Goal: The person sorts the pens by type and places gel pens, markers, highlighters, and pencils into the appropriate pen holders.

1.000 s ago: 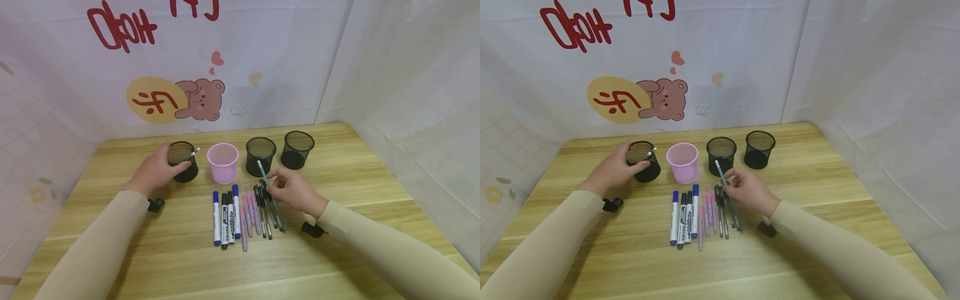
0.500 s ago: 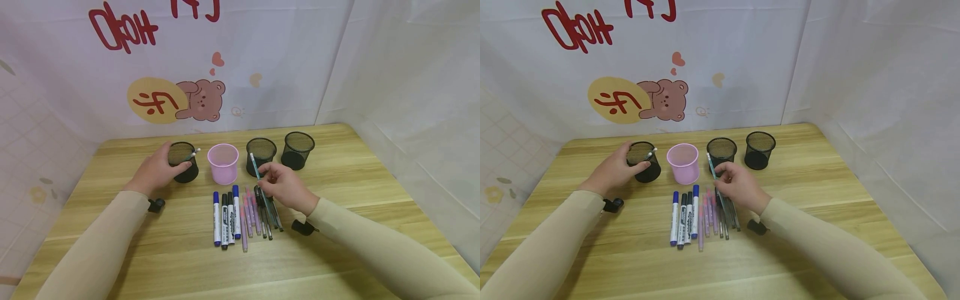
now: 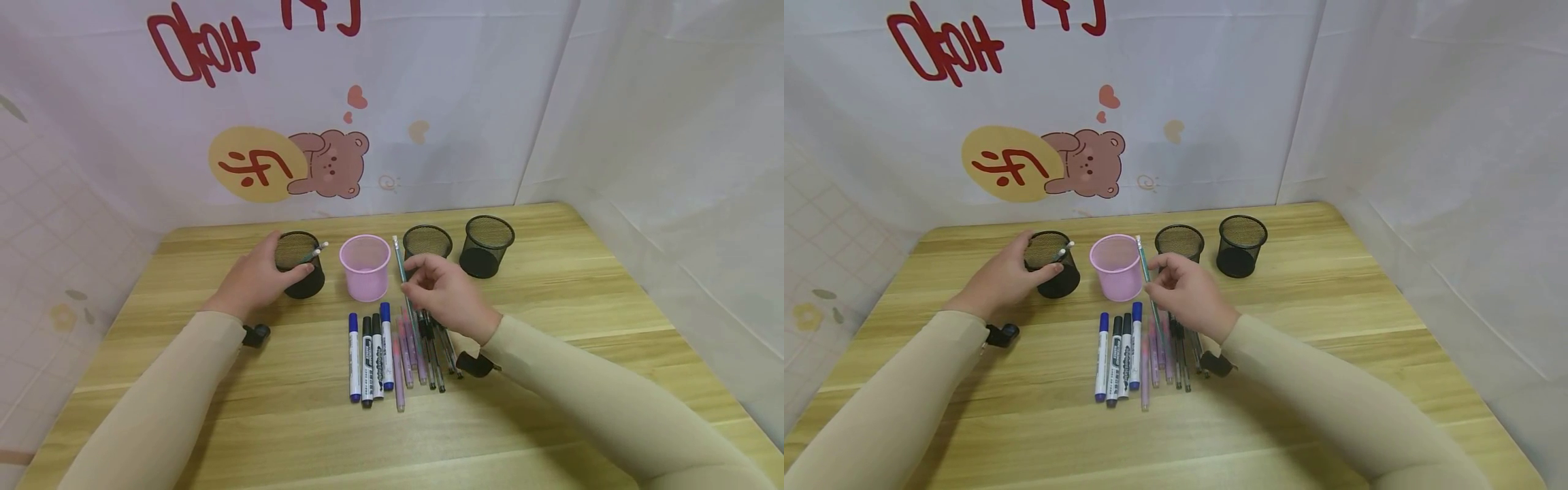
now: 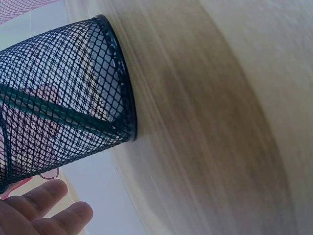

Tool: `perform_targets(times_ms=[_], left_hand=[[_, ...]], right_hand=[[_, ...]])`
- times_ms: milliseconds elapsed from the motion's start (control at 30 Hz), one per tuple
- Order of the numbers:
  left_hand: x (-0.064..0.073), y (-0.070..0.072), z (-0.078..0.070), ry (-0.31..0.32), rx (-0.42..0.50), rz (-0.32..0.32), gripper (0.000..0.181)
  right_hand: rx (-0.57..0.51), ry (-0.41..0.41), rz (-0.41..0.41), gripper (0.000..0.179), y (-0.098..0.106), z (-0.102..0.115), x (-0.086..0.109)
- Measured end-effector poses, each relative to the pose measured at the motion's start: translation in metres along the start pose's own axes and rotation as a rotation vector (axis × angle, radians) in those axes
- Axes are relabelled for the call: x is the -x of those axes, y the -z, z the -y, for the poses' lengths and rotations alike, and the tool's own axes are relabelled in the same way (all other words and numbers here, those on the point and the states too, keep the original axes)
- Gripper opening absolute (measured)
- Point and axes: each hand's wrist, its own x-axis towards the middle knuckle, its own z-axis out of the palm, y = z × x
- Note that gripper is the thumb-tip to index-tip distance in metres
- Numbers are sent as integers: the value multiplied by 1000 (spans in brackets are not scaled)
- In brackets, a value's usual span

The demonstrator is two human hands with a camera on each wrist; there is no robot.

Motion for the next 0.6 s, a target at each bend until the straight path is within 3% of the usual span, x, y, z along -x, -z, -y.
perform_targets(times_ms=[400,600], left_hand=[[1,1,-1,2,-1,8,97],[1,3,-2,8,-8,26,108]], right_hand=[[-47,54,-29,25,-21,13,-19],[-68,48,-64,23,-30,22,-30]])
